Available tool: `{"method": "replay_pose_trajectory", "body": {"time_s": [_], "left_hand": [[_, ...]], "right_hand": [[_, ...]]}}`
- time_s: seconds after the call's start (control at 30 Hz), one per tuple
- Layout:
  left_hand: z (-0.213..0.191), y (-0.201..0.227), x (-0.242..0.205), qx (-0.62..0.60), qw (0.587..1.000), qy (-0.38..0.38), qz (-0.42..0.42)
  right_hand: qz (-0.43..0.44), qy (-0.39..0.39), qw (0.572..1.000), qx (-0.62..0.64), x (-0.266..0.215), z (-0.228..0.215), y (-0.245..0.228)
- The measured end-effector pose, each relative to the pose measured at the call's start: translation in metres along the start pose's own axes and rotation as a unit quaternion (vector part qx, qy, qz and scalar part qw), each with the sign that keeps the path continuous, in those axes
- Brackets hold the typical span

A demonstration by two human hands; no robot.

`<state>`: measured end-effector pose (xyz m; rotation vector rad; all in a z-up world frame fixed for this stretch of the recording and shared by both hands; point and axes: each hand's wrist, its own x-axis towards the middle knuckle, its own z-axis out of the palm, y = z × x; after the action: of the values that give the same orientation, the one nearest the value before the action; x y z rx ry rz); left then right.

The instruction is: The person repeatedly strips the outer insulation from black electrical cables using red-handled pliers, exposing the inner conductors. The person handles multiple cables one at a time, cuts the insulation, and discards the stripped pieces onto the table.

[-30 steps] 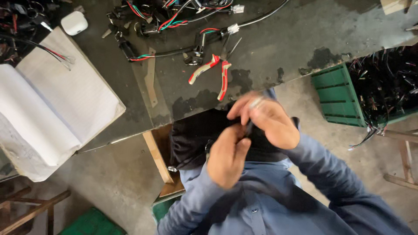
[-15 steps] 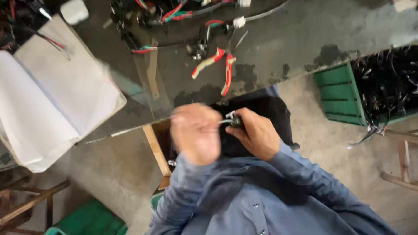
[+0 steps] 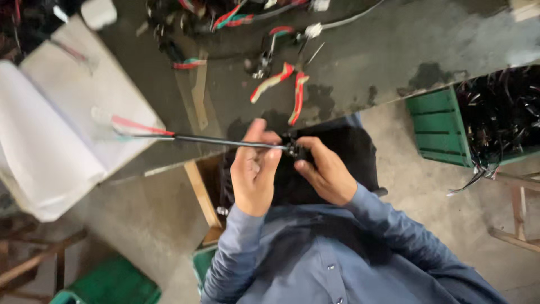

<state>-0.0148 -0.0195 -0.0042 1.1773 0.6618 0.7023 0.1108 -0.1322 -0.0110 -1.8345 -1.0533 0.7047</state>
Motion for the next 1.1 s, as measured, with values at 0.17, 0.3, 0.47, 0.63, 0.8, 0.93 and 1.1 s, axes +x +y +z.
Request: {"method": "replay_pose_trajectory", "body": {"time_s": [0.17, 0.3, 0.47, 0.63, 0.8, 0.93, 1.1], "left_hand": [[-0.014, -0.009, -0.004, 0.09, 0.996, 0.004, -0.002], [-0.008, -0.004, -0.001, 0.213, 0.977, -0.002, 0.018], [0.011, 0.016, -0.013, 0.094, 0.995, 0.044, 0.007], [0.012, 0.02, 0.0, 0.075, 0.993, -0.088, 0.004], [-0.008, 0.017, 0.009, 0.183, 0.978, -0.102, -0.002], [-0.018, 0.017, 0.009, 0.092, 0.971, -0.206, -0.072], [-0.007, 0.006, 0.002, -0.218, 0.951, -0.206, -0.081]], "right_hand": [[-0.025, -0.018, 0.997, -0.066, -0.003, 0.0, -0.005], [-0.018, -0.005, 1.0, 0.003, -0.004, 0.004, -0.01], [-0.076, 0.028, 0.997, -0.006, -0.002, 0.006, -0.015], [-0.085, 0.044, 0.994, -0.059, 0.001, -0.003, -0.013], [-0.101, 0.065, 0.986, -0.114, 0.007, -0.004, -0.023], [-0.053, -0.048, 0.997, -0.016, 0.008, -0.028, -0.024], [0.014, -0.206, 0.977, 0.057, 0.007, -0.043, -0.011]]}}
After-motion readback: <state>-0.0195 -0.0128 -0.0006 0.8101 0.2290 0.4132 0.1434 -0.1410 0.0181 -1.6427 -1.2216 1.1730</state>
